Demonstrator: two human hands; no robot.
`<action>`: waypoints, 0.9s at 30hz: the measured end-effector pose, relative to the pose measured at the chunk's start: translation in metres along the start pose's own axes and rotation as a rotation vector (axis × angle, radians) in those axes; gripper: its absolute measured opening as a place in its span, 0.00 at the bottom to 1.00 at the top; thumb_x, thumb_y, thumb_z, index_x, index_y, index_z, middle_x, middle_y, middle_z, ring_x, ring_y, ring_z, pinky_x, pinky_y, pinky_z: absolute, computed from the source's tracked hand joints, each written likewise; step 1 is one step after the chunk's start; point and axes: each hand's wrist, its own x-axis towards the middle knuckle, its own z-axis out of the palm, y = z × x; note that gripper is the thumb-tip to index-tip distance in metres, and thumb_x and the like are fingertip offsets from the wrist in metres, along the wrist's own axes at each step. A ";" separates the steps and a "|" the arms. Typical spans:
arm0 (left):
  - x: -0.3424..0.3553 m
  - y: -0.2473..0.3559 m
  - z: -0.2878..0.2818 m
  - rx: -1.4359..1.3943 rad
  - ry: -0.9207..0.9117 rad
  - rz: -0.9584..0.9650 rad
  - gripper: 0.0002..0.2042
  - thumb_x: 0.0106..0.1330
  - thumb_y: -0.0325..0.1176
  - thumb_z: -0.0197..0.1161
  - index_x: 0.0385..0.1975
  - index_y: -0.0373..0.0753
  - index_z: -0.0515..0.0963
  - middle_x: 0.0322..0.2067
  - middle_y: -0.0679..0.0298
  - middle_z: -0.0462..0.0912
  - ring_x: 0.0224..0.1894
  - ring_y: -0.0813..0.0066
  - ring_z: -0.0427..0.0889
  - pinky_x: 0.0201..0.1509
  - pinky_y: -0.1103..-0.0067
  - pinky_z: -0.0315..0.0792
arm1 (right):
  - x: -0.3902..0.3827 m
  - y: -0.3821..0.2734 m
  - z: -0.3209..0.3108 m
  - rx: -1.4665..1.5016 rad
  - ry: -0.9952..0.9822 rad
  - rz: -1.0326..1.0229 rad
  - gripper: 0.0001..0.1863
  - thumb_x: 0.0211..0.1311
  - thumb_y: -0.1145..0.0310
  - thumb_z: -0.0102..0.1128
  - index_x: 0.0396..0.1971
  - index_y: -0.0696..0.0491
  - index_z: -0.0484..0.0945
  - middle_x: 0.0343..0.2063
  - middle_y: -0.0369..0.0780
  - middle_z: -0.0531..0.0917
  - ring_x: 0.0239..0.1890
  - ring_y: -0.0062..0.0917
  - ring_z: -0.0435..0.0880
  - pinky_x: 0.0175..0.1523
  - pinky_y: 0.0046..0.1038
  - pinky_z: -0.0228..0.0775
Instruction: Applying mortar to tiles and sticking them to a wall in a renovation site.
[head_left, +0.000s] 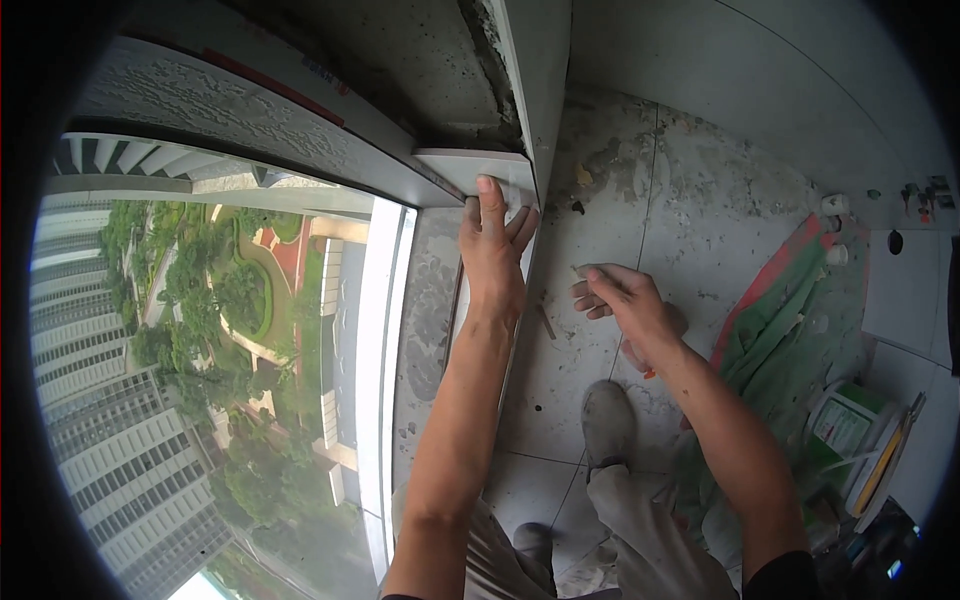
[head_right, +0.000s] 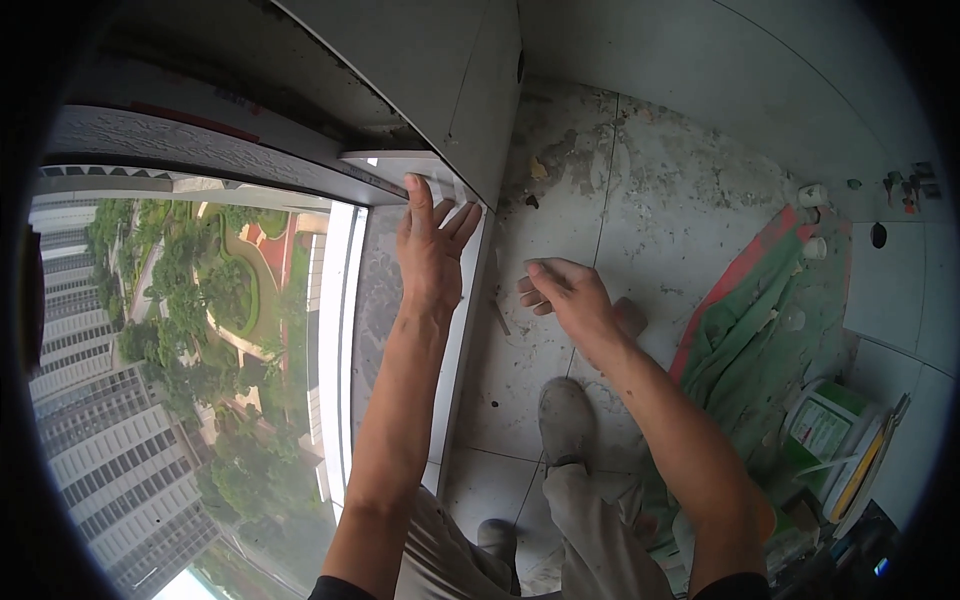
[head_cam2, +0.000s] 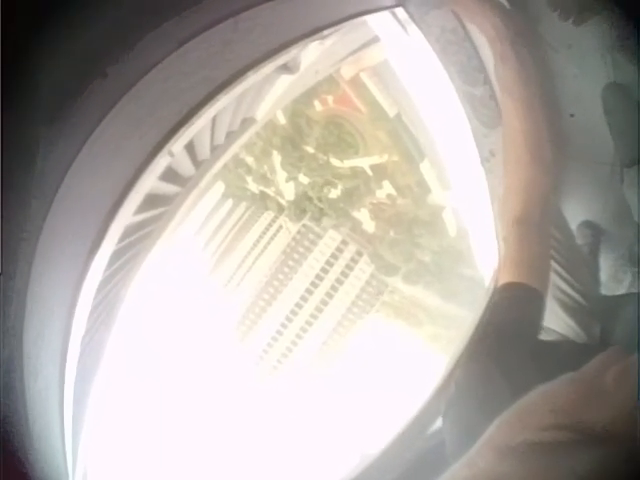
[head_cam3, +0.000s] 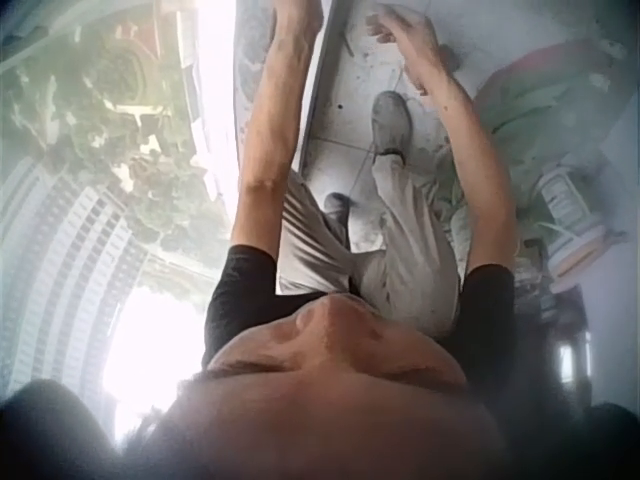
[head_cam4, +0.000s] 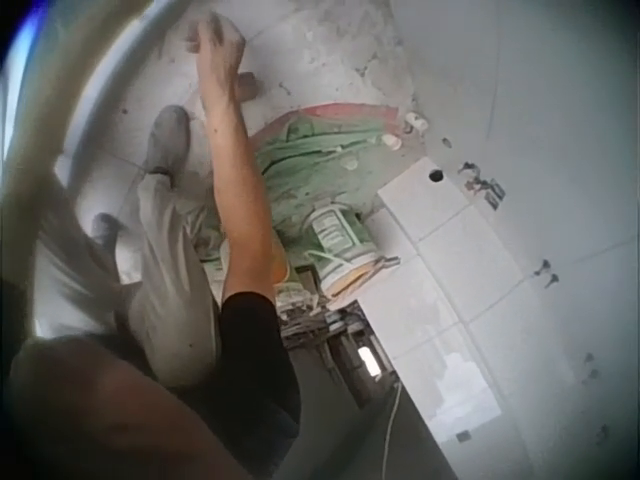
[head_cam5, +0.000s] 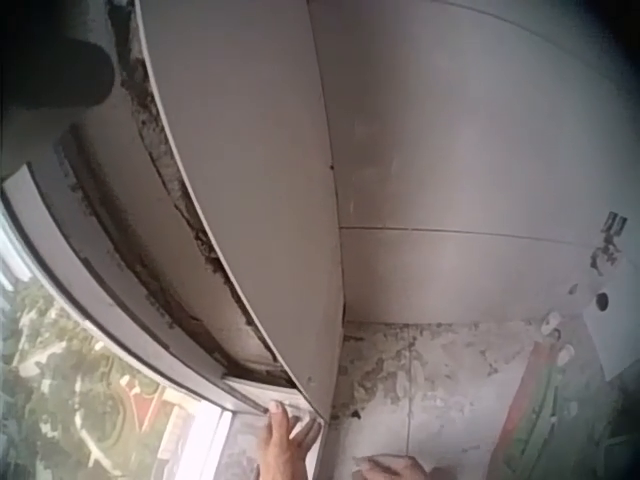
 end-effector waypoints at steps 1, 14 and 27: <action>0.001 0.000 0.001 0.004 0.000 0.007 0.71 0.72 0.79 0.67 0.88 0.17 0.40 0.83 0.17 0.50 0.80 0.27 0.73 0.86 0.54 0.74 | 0.005 -0.009 -0.003 -0.009 0.016 -0.047 0.25 0.92 0.55 0.62 0.67 0.63 0.86 0.49 0.44 0.95 0.47 0.24 0.94 0.53 0.29 0.85; 0.000 0.006 0.000 -0.003 -0.019 -0.001 0.66 0.76 0.76 0.66 0.87 0.17 0.46 0.83 0.20 0.51 0.81 0.30 0.73 0.85 0.54 0.74 | 0.030 -0.083 0.052 -0.267 0.221 -0.508 0.34 0.86 0.47 0.70 0.69 0.65 0.85 0.56 0.48 0.95 0.62 0.33 0.92 0.69 0.34 0.82; 0.001 0.008 0.001 0.021 0.001 -0.004 0.64 0.77 0.75 0.66 0.85 0.13 0.51 0.81 0.20 0.56 0.79 0.32 0.75 0.83 0.56 0.76 | 0.039 -0.078 0.051 -0.347 0.199 -0.532 0.29 0.86 0.54 0.71 0.69 0.64 0.86 0.56 0.46 0.95 0.59 0.27 0.91 0.68 0.32 0.80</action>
